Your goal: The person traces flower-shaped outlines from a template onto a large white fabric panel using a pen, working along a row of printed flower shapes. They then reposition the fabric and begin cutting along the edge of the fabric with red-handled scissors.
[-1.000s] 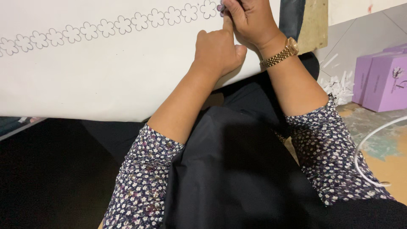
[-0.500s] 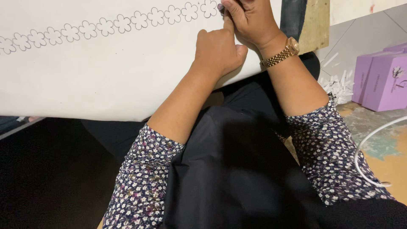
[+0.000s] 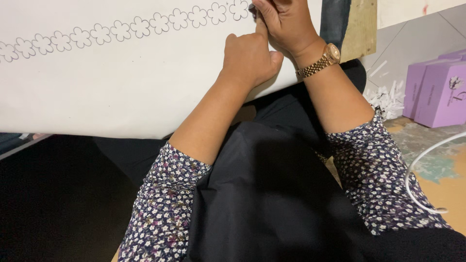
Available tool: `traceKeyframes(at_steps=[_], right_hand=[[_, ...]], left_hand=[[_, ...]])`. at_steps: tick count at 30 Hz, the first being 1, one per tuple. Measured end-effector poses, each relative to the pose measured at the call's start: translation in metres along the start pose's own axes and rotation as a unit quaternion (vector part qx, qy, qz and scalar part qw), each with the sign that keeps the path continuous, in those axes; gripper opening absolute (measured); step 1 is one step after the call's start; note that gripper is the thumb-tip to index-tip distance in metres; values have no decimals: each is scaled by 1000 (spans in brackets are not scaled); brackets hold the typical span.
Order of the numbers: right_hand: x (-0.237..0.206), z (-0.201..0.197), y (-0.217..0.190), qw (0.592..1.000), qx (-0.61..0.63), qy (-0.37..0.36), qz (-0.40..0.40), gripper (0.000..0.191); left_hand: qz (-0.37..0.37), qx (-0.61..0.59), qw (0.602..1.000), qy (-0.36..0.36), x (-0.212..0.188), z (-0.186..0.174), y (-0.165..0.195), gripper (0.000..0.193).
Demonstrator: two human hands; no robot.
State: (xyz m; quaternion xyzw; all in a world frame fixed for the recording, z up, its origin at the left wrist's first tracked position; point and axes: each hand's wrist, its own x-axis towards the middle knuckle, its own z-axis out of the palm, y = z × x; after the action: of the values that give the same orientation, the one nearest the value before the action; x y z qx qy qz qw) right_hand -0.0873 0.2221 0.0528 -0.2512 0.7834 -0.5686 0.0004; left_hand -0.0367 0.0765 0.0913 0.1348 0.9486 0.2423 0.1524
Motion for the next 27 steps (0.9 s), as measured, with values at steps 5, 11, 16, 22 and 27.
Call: traceKeyframes(at_steps=[5,11,16,22,27], right_hand=[[0,1,-1,1000,-3,13,19,15],[3,2,-2,999,-41,29,10,23],[6,2,-5,998,-57,39,8,24],[1,2,-1,999,-32,34,4,22],[-13,-4,28,994,-3,106,40,27]], left_hand=[[-2,0,1000,1,0,1,-1,95],[-12,-1,1000,-14,1,-3,0,97],[-11,-2,1000,2,0,-5,0,97],[-10,-13,1000,8,1,-2,-1,99],[-6,5,1000,13,3,4,-4,100]])
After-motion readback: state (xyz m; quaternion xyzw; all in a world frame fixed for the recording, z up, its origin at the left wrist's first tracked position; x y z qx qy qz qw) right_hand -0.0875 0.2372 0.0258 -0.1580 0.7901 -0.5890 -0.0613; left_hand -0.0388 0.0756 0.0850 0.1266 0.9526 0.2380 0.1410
